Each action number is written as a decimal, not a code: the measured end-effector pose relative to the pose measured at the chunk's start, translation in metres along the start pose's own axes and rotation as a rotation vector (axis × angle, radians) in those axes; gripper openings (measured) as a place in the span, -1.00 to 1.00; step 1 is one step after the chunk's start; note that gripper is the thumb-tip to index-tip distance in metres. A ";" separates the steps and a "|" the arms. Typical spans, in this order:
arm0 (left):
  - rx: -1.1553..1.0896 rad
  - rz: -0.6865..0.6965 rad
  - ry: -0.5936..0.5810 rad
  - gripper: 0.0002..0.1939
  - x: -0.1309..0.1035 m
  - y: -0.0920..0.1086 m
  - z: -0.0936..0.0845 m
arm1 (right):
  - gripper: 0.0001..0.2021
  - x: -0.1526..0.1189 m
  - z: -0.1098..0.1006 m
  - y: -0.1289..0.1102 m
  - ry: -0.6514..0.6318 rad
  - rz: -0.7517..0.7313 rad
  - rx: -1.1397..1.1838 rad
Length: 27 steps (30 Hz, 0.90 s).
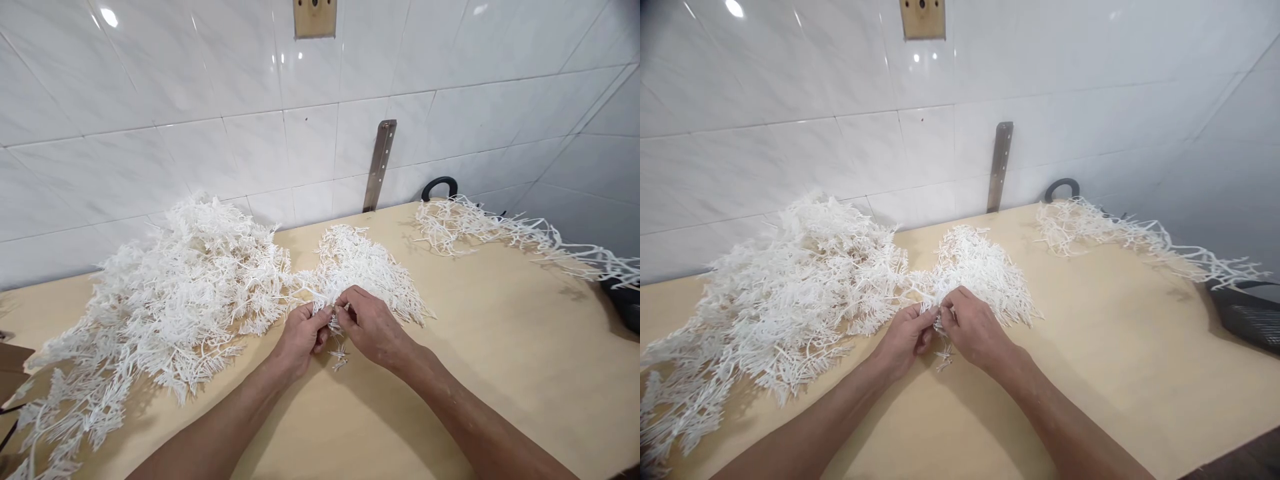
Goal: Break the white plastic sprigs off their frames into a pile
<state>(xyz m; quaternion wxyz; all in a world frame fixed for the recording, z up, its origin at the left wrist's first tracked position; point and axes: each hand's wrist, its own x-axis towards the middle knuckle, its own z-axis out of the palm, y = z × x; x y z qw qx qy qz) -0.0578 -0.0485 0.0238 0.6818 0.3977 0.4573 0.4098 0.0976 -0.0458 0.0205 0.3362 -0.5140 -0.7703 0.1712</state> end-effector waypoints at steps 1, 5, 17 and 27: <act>-0.008 -0.008 -0.012 -0.52 0.000 0.000 0.000 | -0.88 0.000 0.002 0.001 0.015 -0.012 -0.032; -0.041 0.002 -0.064 -0.50 -0.003 0.000 0.002 | -0.85 0.004 0.001 0.010 0.178 0.028 -0.153; 0.032 0.055 0.100 -0.49 0.001 -0.001 0.002 | -0.84 0.002 -0.019 -0.003 0.165 -0.008 0.062; 0.032 0.055 0.092 -0.53 0.001 -0.002 0.001 | -0.82 -0.001 -0.011 -0.009 0.002 0.072 0.072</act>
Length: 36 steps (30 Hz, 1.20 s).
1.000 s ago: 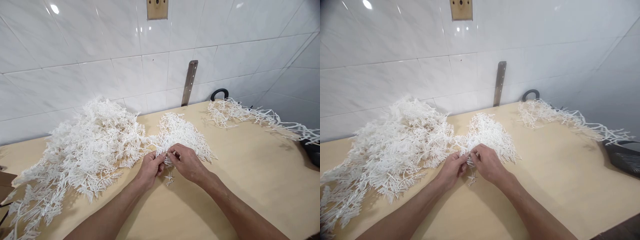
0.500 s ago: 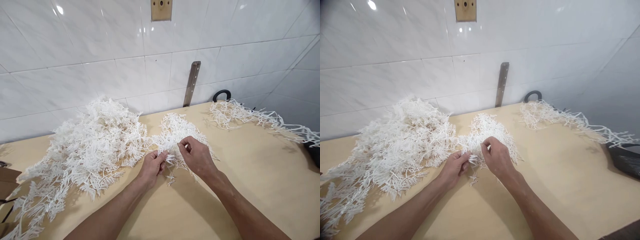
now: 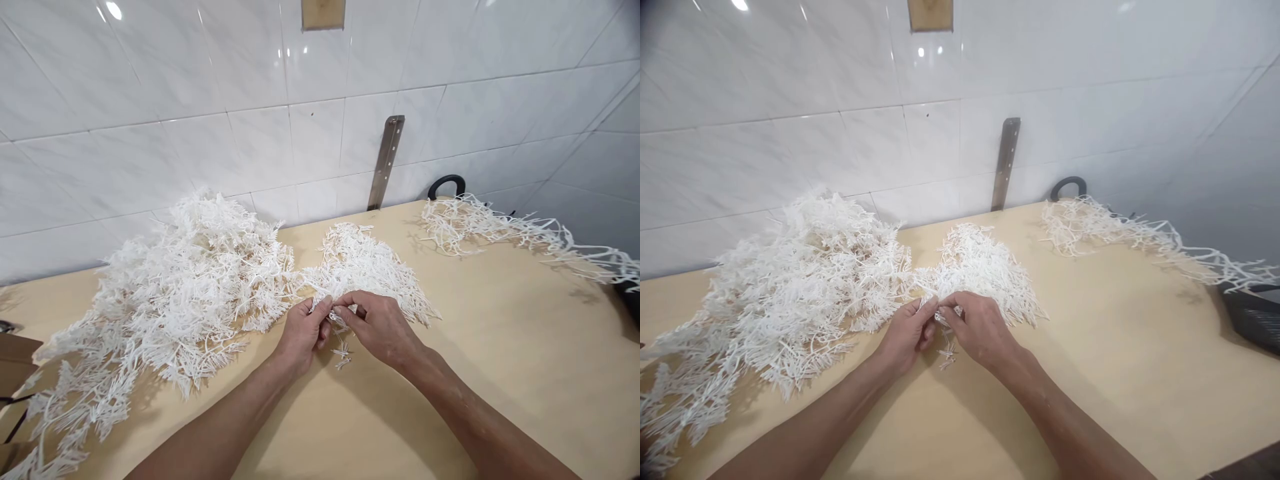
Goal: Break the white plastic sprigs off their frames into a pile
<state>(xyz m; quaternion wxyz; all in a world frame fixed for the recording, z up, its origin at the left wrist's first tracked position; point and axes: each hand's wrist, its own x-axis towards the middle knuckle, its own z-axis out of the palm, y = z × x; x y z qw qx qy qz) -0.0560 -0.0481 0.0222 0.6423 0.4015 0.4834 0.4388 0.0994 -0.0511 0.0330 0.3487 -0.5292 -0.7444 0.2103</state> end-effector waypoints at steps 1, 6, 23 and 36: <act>-0.010 -0.004 0.002 -0.53 0.000 0.000 0.000 | -0.82 0.000 0.000 0.000 -0.005 0.016 0.002; -0.078 -0.005 0.021 -0.52 0.003 -0.003 -0.002 | -0.81 -0.001 0.004 -0.001 -0.017 0.045 -0.028; -0.079 0.035 0.085 -0.50 0.002 -0.002 0.000 | -0.70 0.000 0.002 -0.008 -0.130 0.224 0.135; -0.095 -0.009 0.070 -0.50 0.003 -0.001 -0.001 | -0.81 0.001 0.008 0.001 -0.111 0.314 0.254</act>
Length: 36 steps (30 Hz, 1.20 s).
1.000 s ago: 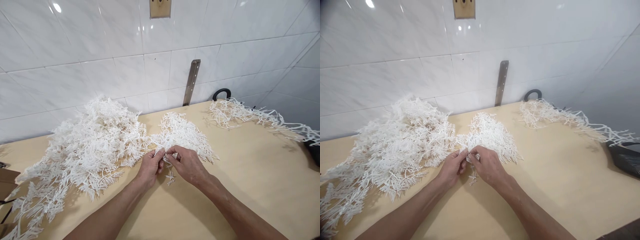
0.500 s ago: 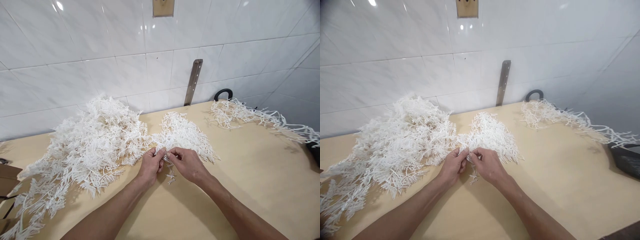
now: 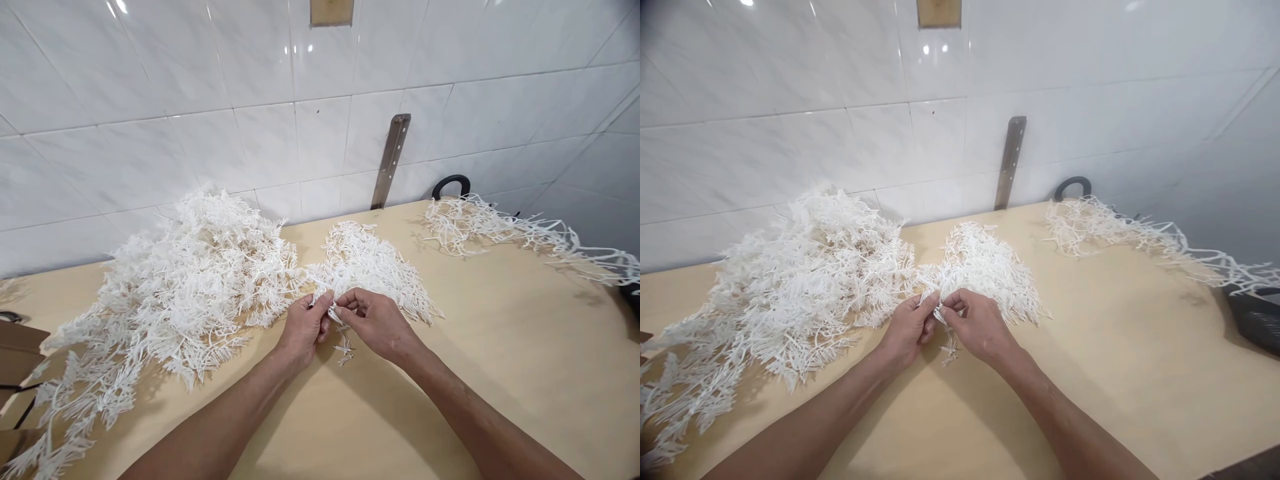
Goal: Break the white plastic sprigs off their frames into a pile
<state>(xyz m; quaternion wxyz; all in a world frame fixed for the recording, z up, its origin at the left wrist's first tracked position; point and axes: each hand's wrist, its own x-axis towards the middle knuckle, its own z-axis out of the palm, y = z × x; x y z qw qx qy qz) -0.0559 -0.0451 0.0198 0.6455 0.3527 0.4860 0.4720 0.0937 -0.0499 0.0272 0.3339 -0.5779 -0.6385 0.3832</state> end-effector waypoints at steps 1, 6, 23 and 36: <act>-0.001 -0.005 0.000 -0.50 0.000 0.000 0.000 | -0.80 0.000 0.000 0.000 0.002 0.000 0.005; 0.024 0.010 0.008 -0.51 0.000 -0.001 0.000 | -0.79 -0.001 -0.004 -0.005 -0.019 -0.052 -0.014; 0.072 0.065 0.016 -0.52 0.001 -0.002 0.000 | -0.79 0.003 0.002 -0.008 -0.058 0.028 0.117; 0.078 0.046 -0.030 -0.53 0.002 0.000 -0.003 | -0.83 0.002 0.001 -0.002 -0.023 -0.007 0.136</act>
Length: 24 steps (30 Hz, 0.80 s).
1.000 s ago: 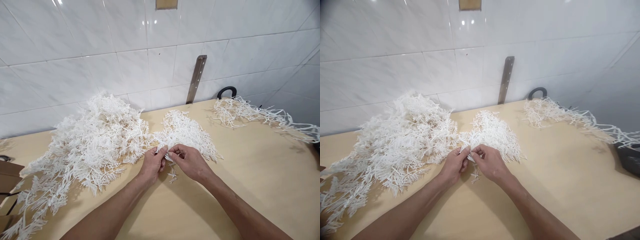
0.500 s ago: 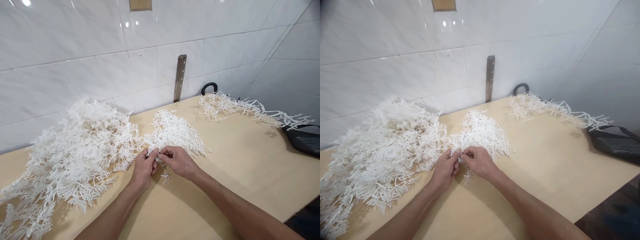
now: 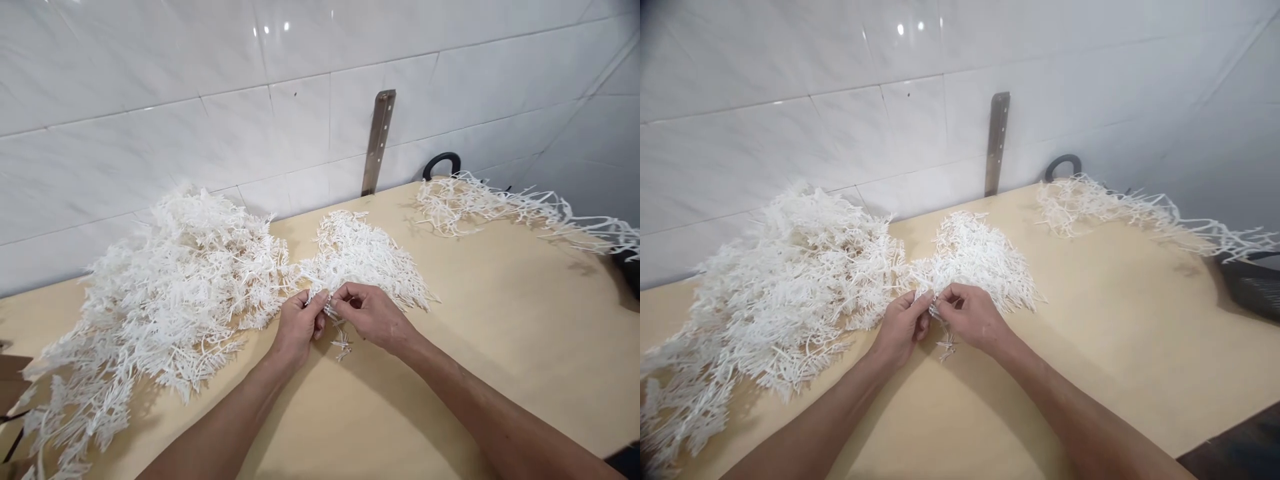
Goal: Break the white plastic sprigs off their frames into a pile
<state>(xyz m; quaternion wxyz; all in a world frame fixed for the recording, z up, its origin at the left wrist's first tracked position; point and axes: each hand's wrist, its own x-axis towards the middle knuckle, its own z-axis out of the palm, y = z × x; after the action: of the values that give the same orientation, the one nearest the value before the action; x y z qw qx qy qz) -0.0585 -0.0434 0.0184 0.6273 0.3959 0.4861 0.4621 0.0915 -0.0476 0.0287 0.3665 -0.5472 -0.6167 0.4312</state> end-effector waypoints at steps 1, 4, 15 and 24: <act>-0.005 -0.003 -0.011 -0.53 0.000 0.000 0.000 | -0.84 0.000 0.000 0.001 -0.006 0.000 0.008; 0.005 0.009 -0.012 -0.54 -0.001 0.001 0.000 | -0.85 -0.001 -0.001 0.002 0.010 0.001 -0.024; 0.005 0.032 0.016 -0.54 -0.002 -0.001 0.001 | -0.84 -0.001 0.003 0.001 0.039 0.023 -0.074; 0.077 0.014 -0.065 -0.59 -0.001 0.005 -0.004 | -0.83 0.000 0.008 0.007 0.021 0.015 -0.095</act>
<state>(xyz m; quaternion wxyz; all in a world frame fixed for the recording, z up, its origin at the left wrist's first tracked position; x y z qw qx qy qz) -0.0638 -0.0428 0.0223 0.6239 0.4380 0.4799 0.4343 0.0867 -0.0487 0.0197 0.3432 -0.5731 -0.6284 0.3985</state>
